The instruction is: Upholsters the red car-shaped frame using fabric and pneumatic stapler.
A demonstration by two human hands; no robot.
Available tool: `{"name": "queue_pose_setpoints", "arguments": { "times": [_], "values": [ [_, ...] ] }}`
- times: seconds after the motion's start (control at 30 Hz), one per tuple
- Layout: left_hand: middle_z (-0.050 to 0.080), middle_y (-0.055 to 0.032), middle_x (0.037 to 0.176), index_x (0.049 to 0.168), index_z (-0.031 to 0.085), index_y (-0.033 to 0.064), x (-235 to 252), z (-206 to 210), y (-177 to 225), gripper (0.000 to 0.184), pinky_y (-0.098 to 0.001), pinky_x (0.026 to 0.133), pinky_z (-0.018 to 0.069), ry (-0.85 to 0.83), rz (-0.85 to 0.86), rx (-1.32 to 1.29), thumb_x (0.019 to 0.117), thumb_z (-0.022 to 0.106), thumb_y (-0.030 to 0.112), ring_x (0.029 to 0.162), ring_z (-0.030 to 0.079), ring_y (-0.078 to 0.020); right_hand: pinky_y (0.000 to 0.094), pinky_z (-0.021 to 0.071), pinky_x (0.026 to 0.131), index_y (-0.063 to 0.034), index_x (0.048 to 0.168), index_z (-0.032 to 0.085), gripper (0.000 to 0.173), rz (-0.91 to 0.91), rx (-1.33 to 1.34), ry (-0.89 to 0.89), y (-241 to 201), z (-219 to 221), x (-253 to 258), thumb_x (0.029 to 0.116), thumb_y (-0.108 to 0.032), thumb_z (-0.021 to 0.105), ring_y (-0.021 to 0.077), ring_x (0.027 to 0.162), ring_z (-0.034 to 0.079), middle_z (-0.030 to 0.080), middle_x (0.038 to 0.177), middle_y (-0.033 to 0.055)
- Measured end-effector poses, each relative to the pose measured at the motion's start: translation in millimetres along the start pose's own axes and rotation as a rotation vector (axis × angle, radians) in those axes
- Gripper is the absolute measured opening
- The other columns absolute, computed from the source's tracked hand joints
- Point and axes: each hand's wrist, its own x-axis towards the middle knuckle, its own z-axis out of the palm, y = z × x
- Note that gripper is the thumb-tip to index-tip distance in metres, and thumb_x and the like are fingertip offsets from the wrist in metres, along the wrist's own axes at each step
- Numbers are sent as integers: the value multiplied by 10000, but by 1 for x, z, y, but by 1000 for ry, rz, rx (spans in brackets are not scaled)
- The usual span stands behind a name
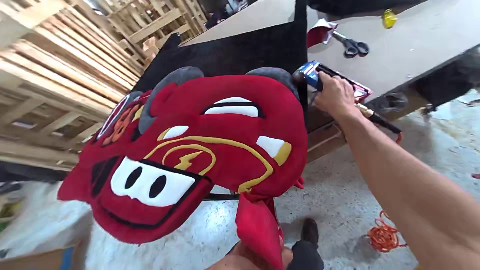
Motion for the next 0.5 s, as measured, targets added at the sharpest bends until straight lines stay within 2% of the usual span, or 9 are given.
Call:
{"name": "queue_pose_setpoints", "arguments": {
  "times": [0.03, 0.07, 0.1, 0.17, 0.27, 0.37, 0.4, 0.43, 0.5],
  "values": [
    [715, -94, 1084, 1162, 684, 181, -8, 3, 4, 216, -522, 868, 588, 89, -9, 63, 1021, 542, 101, 1063, 699, -314, 745, 450, 892, -106, 1456, 545, 633, 11, 10, 5, 2, 5, 15, 846, -144, 709, 568, 1182, 566, 603, 1260, 355],
    [699, -71, 1088, 1173, 669, 209, -14, -5, 11, 247, -511, 873, 582, 125, -8, 92, 1008, 541, 78, 1067, 682, -296, 750, 443, 903, -104, 1476, 520, 667, 22, 21, 11, 4, 10, 28, 839, -127, 717, 580, 1204, 546, 585, 1281, 368],
    [689, -84, 1069, 1155, 668, 182, -20, -26, 22, 246, -512, 869, 573, 159, 27, 114, 1002, 533, 44, 1045, 678, -305, 757, 436, 911, -104, 1506, 486, 725, 36, 25, 14, 7, 14, 37, 823, -111, 730, 591, 1233, 519, 560, 1310, 380],
    [696, -33, 969, 1061, 707, 175, -24, -74, 33, 214, -438, 984, 522, 350, 131, 246, 1012, 533, 61, 978, 674, -228, 760, 412, 947, -101, 1540, 443, 781, 46, 21, 14, 14, 14, 48, 823, -149, 749, 591, 1290, 467, 507, 1377, 384],
    [702, 2, 1010, 1062, 707, 192, 3, -154, 17, 162, -453, 1055, 491, 508, 298, 411, 1015, 560, 142, 1057, 671, -191, 776, 345, 1006, -80, 1490, 513, 694, -8, 41, 50, 22, -7, 43, 864, -267, 747, 581, 1337, 424, 484, 1424, 365],
    [720, 8, 1021, 1078, 695, 159, 61, -213, -10, 143, -472, 1111, 448, 285, 409, 461, 956, 638, 112, 1076, 674, -170, 842, 270, 1023, -181, 1434, 590, 619, 32, 22, 34, 48, -14, 17, 838, -213, 752, 569, 1357, 418, 541, 1401, 314],
    [708, 26, 963, 1078, 668, 167, 80, -224, -14, 119, -439, 1045, 480, 150, 398, 452, 981, 612, 127, 998, 672, -144, 848, 257, 1024, -241, 1437, 592, 613, 57, 12, 32, 58, -9, 9, 844, -199, 742, 543, 1377, 413, 577, 1392, 268],
    [693, 22, 913, 1096, 652, 171, 97, -231, -14, 108, -417, 897, 532, 15, 369, 425, 1012, 587, 154, 907, 672, -145, 832, 259, 1036, -296, 1484, 547, 650, 81, 6, 45, 65, -2, 3, 868, -187, 723, 505, 1424, 378, 574, 1428, 211],
    [704, -13, 909, 1143, 664, 179, 114, -227, -8, 146, -475, 730, 578, -117, 324, 355, 1030, 574, 164, 841, 694, -198, 784, 329, 1033, -296, 1503, 523, 677, 112, 17, 149, 67, 18, -4, 875, -132, 716, 484, 1451, 352, 568, 1446, 176]
  ]
}}
